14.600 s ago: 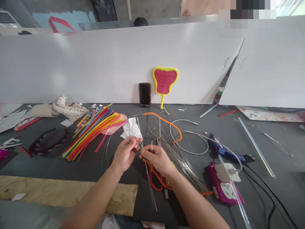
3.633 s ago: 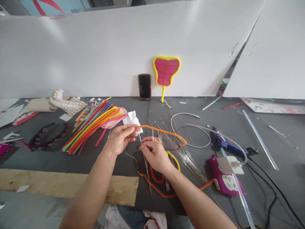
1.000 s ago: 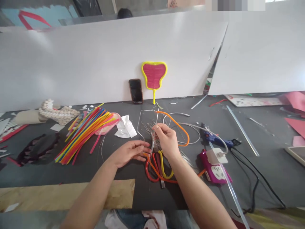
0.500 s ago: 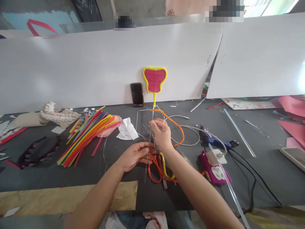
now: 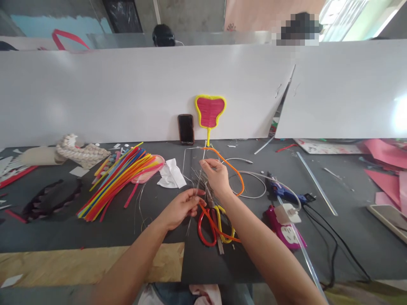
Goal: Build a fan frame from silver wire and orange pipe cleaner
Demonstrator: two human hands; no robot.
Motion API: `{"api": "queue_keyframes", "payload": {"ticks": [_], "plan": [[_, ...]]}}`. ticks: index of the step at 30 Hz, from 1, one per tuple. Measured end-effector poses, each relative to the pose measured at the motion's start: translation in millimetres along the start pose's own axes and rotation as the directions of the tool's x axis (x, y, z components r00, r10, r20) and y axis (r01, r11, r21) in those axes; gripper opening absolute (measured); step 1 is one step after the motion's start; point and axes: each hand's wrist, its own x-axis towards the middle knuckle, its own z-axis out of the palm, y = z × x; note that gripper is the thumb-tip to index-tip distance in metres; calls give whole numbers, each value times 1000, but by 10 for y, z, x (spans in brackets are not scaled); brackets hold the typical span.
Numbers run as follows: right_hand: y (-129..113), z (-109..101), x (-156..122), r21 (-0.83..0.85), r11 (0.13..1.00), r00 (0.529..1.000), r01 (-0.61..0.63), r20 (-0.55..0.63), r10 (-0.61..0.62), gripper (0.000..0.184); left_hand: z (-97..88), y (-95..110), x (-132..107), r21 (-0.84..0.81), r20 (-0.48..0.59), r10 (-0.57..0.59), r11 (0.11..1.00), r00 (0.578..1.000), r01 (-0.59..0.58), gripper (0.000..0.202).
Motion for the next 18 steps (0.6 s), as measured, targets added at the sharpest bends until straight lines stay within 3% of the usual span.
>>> {"api": "queue_keyframes", "payload": {"ticks": [6,13,18], "plan": [[-69,-58,37,61,993,994,-97,65,93,29,-36,7,11,-97,52,-23,995,998,28,33],[-88,-104,56,13,990,985,-138,109,136,28,-83,0,28,-43,9,-104,994,995,104,33],[-72,-112,87,-26,993,985,-117,121,119,30,-68,-25,54,-8,-68,-55,998,996,55,28]]}}
